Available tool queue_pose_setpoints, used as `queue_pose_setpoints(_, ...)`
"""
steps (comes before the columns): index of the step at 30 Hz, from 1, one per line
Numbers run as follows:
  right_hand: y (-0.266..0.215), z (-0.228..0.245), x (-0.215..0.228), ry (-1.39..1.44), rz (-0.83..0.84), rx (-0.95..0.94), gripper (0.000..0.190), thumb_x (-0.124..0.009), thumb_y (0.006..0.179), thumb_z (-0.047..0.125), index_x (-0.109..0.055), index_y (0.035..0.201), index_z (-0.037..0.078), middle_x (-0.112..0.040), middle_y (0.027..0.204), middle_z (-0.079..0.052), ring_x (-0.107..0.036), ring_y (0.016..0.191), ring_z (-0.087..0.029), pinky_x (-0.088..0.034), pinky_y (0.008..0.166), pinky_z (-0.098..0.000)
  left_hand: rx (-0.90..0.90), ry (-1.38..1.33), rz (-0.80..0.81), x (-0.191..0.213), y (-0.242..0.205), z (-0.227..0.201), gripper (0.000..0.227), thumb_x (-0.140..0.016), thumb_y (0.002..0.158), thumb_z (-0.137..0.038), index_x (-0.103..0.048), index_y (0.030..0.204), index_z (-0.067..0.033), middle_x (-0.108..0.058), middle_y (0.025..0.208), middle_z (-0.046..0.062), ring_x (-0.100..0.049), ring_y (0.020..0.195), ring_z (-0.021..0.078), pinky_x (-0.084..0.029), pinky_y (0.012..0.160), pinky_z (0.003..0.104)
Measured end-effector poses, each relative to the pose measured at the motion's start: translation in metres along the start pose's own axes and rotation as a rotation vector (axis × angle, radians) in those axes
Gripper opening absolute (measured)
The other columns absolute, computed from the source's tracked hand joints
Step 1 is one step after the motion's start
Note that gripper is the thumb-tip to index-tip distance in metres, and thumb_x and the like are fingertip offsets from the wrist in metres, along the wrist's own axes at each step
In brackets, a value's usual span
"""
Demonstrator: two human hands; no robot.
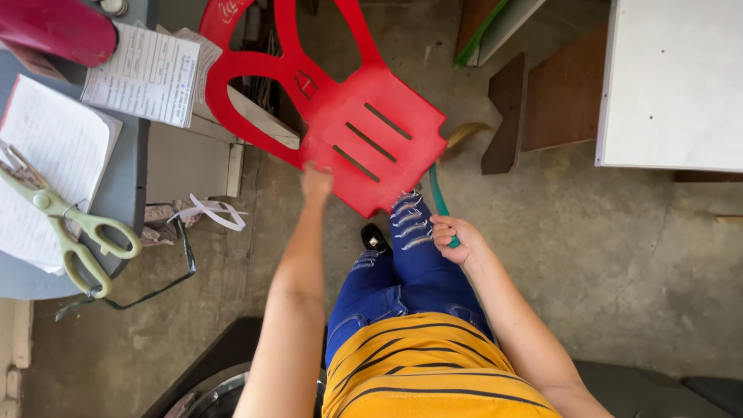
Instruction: Sweep the floor of a laundry shop area using a broom, moving items to reach all corners.
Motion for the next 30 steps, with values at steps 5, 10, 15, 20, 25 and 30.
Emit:
queue_pose_setpoints(5, -0.003, 0.027, 0.018, -0.228, -0.099, 0.098, 0.021, -0.056, 0.105, 0.015, -0.046, 0.088, 0.011, -0.034, 0.067, 0.013, -0.041, 0.045, 0.006, -0.035, 0.040, -0.0119, -0.284, 0.064, 0.510, -0.120, -0.114, -0.072, 0.049, -0.061, 0.097, -0.037, -0.059, 0.139, -0.0135, -0.069, 0.126, 0.025, -0.061, 0.130, 0.0407, -0.048, 0.110, 0.052)
queue_pose_setpoints(10, 0.004, 0.073, 0.096, -0.795, -0.369, 0.345, 0.024, -0.064, 0.099, 0.021, -0.052, 0.085, 0.006, -0.038, 0.053, 0.000, -0.039, 0.036, -0.010, -0.033, 0.030, -0.0250, -0.301, 0.130, 0.714, -0.185, -0.160, -0.062, 0.049, -0.062, 0.096, -0.048, -0.062, 0.137, -0.0213, -0.069, 0.129, 0.021, -0.061, 0.130, 0.0365, -0.049, 0.108, 0.049)
queue_pose_setpoints(15, -0.008, 0.163, 0.114, -1.528, -0.798, 0.442, 0.040, -0.073, 0.090, 0.031, -0.062, 0.122, 0.009, -0.068, 0.074, -0.023, -0.072, 0.056, -0.038, -0.055, 0.038, -0.0463, -0.192, 0.160, 0.706, -0.203, -0.139, -0.042, 0.046, -0.058, 0.099, -0.042, -0.064, 0.135, -0.0143, -0.069, 0.128, 0.027, -0.061, 0.129, 0.0416, -0.048, 0.109, 0.051)
queue_pose_setpoints(20, 0.017, 0.262, 0.009, -1.477, -0.288, 0.558, 0.016, -0.067, 0.090, 0.012, -0.062, 0.097, -0.002, -0.050, 0.055, -0.012, -0.053, 0.033, -0.026, -0.042, 0.030, -0.0372, 0.000, 0.151, 0.631, -0.180, -0.110, -0.058, 0.044, -0.056, 0.099, -0.045, -0.063, 0.136, -0.0214, -0.074, 0.120, 0.020, -0.064, 0.125, 0.0391, -0.051, 0.105, 0.049)
queue_pose_setpoints(25, 0.123, 0.323, -0.137, -1.297, -0.117, 0.366, 0.012, -0.071, 0.086, 0.015, -0.063, 0.088, 0.006, -0.042, 0.045, -0.003, -0.043, 0.029, -0.015, -0.036, 0.031, -0.0269, 0.092, -0.082, 0.538, -0.151, -0.094, -0.128, 0.042, -0.056, 0.098, -0.041, -0.064, 0.133, -0.0191, -0.075, 0.116, 0.018, -0.066, 0.120, 0.0383, -0.051, 0.103, 0.052)
queue_pose_setpoints(30, 0.287, 0.348, -0.223, -1.357, -0.071, 0.306, 0.018, -0.073, 0.087, 0.012, -0.065, 0.099, 0.003, -0.042, 0.058, -0.002, -0.044, 0.038, -0.014, -0.039, 0.030, -0.0283, 0.195, -0.260, 0.431, -0.122, -0.092, -0.197, 0.040, -0.057, 0.097, -0.036, -0.063, 0.133, -0.0202, -0.076, 0.113, 0.015, -0.067, 0.117, 0.0389, -0.052, 0.101, 0.054)
Point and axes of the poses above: each hand's wrist, its own y-axis towards the middle knuckle, its own x-axis out of the back of the hand, z = x × y, the point moved 9 cm from there along y, towards the middle knuckle
